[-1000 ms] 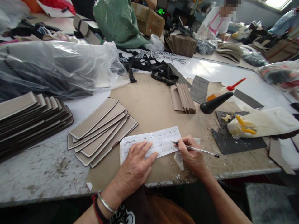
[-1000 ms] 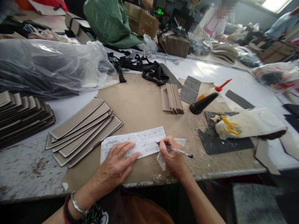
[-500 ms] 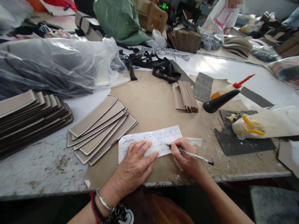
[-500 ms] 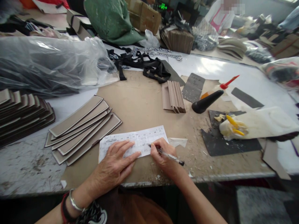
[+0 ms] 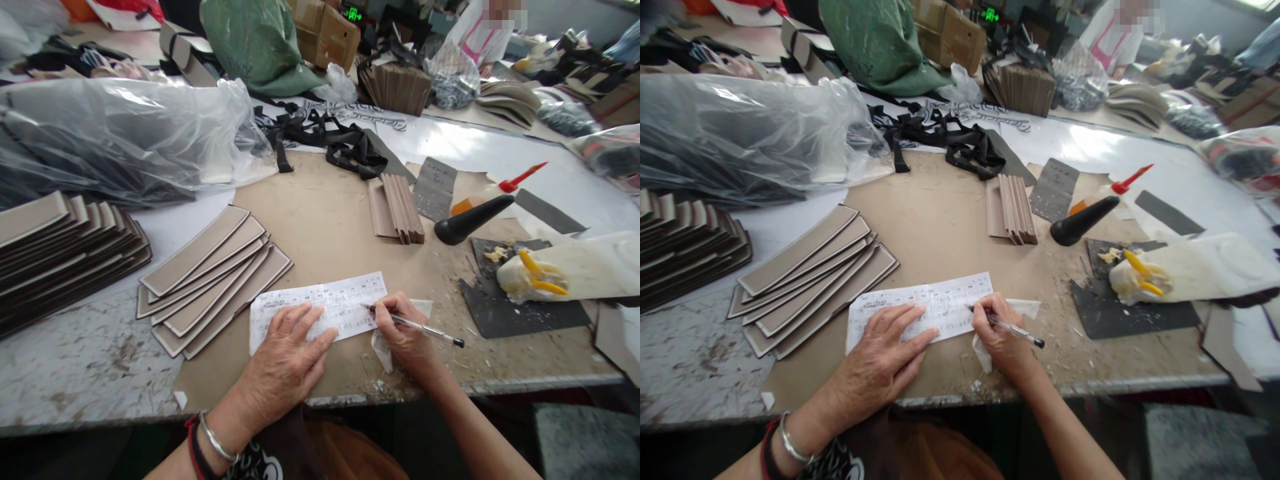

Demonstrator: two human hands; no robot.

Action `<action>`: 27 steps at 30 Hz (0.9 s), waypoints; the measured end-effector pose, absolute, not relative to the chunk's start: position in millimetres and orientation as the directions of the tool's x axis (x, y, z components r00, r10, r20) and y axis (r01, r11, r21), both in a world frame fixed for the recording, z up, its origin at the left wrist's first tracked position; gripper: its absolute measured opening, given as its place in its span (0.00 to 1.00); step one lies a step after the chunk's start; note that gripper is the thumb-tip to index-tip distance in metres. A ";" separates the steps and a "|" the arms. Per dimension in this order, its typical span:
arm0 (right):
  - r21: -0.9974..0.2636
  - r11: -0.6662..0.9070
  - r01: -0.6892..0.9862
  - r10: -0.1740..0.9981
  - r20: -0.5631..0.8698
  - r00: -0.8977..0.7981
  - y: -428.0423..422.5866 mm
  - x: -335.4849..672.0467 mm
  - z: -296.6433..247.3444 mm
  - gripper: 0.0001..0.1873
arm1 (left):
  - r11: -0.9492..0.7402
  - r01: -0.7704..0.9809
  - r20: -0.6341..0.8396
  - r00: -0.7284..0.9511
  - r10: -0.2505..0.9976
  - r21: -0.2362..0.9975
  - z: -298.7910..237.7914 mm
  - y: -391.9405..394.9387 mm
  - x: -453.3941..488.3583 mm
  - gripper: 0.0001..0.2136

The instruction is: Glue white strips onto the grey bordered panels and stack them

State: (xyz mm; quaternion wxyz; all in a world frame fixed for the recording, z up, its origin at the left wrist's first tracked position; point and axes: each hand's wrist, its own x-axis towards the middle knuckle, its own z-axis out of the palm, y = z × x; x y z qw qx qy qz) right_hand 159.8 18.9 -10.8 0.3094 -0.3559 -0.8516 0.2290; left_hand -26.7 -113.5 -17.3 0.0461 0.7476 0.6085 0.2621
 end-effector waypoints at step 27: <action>-0.505 0.741 0.444 0.651 0.375 -0.660 13.1 153.1 -9.0 0.07 | -0.253 0.891 0.346 0.118 0.931 0.378 -15.9 -112.0 -26.5 0.14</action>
